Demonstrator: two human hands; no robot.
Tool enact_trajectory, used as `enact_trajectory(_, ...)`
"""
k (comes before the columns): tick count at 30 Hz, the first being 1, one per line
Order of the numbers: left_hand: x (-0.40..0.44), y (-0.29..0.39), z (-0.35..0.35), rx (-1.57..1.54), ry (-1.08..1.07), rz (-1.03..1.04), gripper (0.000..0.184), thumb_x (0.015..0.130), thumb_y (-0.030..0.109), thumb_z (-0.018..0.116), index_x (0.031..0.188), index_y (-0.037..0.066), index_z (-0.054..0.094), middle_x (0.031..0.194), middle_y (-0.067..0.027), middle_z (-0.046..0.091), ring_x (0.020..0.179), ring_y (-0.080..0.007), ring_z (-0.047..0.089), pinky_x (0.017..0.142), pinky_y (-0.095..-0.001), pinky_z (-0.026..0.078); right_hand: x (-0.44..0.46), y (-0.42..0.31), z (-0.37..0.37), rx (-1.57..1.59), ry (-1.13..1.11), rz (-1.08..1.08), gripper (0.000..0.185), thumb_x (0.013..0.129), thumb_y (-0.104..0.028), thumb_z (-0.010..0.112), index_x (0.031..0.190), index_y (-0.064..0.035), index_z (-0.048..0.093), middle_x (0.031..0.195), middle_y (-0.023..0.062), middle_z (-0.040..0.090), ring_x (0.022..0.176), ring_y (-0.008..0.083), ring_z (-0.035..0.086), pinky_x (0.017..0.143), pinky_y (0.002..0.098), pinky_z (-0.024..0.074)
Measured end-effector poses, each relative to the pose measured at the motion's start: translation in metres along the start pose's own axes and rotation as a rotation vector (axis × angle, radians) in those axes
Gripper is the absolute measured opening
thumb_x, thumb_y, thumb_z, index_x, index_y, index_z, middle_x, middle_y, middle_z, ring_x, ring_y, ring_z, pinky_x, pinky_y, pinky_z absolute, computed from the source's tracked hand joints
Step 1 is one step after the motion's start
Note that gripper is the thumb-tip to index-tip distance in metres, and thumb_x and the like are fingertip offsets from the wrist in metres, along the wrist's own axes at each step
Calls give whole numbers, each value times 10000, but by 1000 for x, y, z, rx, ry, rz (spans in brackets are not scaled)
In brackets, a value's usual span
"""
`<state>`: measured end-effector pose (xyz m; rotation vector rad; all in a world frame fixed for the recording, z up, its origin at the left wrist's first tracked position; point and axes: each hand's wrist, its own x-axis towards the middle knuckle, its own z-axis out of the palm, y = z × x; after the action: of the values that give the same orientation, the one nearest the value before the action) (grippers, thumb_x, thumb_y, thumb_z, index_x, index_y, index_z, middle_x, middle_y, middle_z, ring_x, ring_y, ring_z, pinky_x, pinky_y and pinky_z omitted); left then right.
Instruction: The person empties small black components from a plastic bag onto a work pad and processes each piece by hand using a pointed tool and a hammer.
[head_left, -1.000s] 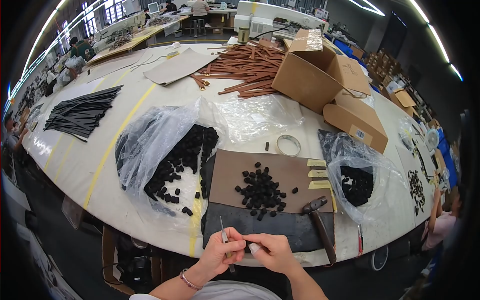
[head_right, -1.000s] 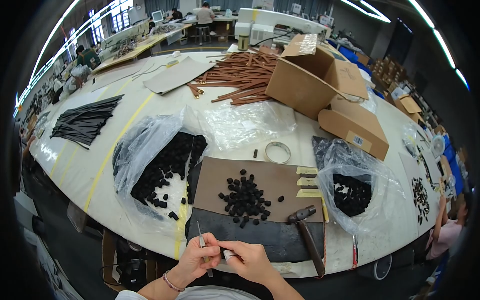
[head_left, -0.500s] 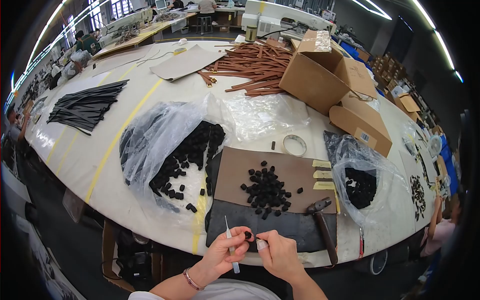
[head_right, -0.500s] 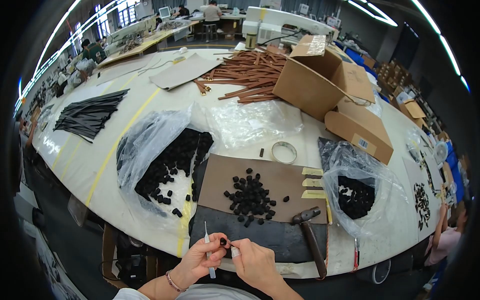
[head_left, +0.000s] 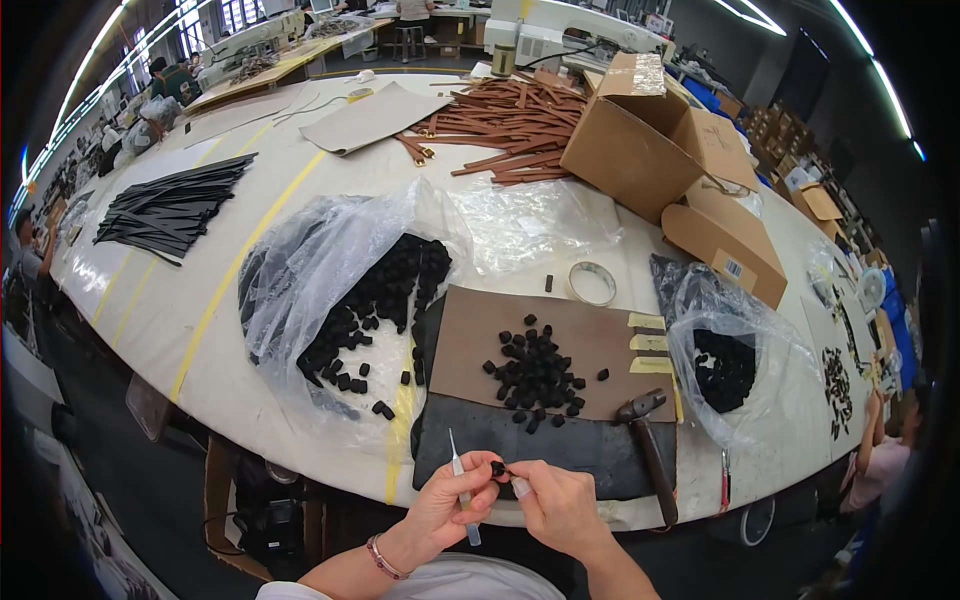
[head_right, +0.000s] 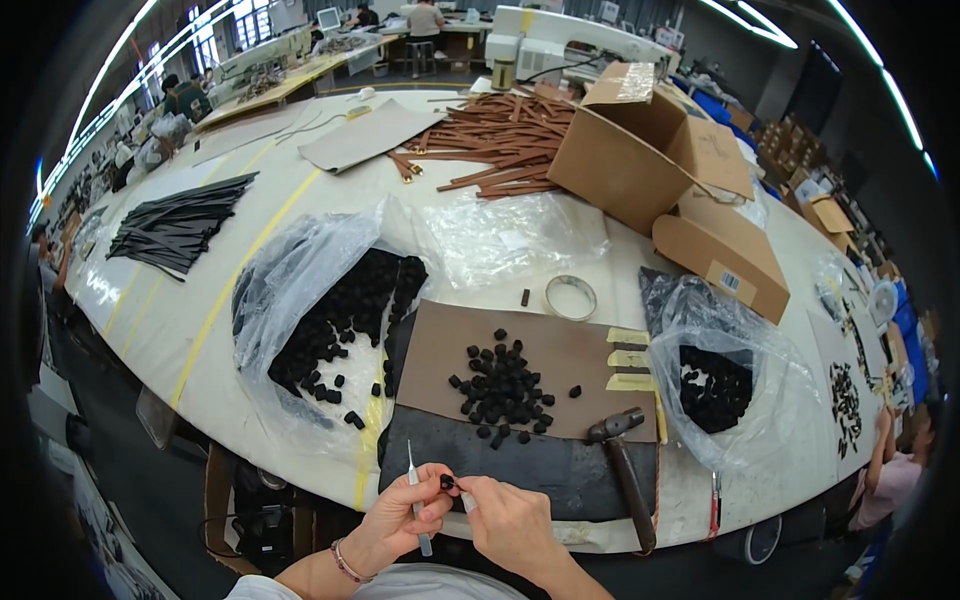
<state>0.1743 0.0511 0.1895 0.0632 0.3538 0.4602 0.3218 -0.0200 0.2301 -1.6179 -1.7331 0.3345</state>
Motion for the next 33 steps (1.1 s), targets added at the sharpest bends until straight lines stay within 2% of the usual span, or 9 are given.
enact_trajectory(13,0,-4,2,62,62,66,99,877,91,539,948,36,582,846,-97,602,527,-76,472,345,-151,285,0,-1,-5,-3,-18,20,208,726,-15,554,933,-33,569,772,82,634,655,224,634,552,313,494)
enact_trajectory(16,0,-4,5,65,83,56,85,875,86,540,938,43,576,828,-88,595,524,-75,470,343,-155,275,0,-3,-2,72,12,107,219,743,-23,559,962,-23,566,749,93,639,634,226,637,547,313,499)
enact_trajectory(18,-1,-6,5,58,73,71,52,873,77,540,908,48,564,751,-84,578,508,-77,468,341,-162,266,-1,0,4,239,84,76,182,774,-11,582,955,8,579,729,105,635,568,162,617,508,257,476)
enact_trajectory(21,-1,-8,4,103,62,78,28,871,72,539,884,49,549,660,-79,552,480,-81,458,340,-167,260,-1,3,5,257,59,112,182,770,-3,596,950,13,586,713,93,631,564,123,601,499,228,461)
enact_trajectory(27,-3,-10,6,195,106,139,56,867,71,541,829,37,563,601,-81,541,430,-84,430,342,-170,259,0,5,5,269,34,120,181,765,-5,588,946,14,591,714,79,629,566,104,589,514,221,457)
enact_trajectory(31,-3,-8,5,133,121,132,65,856,62,551,807,25,573,603,-86,550,424,-80,423,342,-173,257,2,2,-1,339,26,101,186,770,-9,574,955,10,587,719,80,630,567,128,597,516,238,460)
enact_trajectory(33,-3,-6,11,144,131,143,60,849,57,556,812,13,578,615,-89,562,422,-75,418,343,-174,255,0,3,-5,154,21,73,196,779,-10,558,972,7,580,744,96,635,582,169,613,522,253,470)
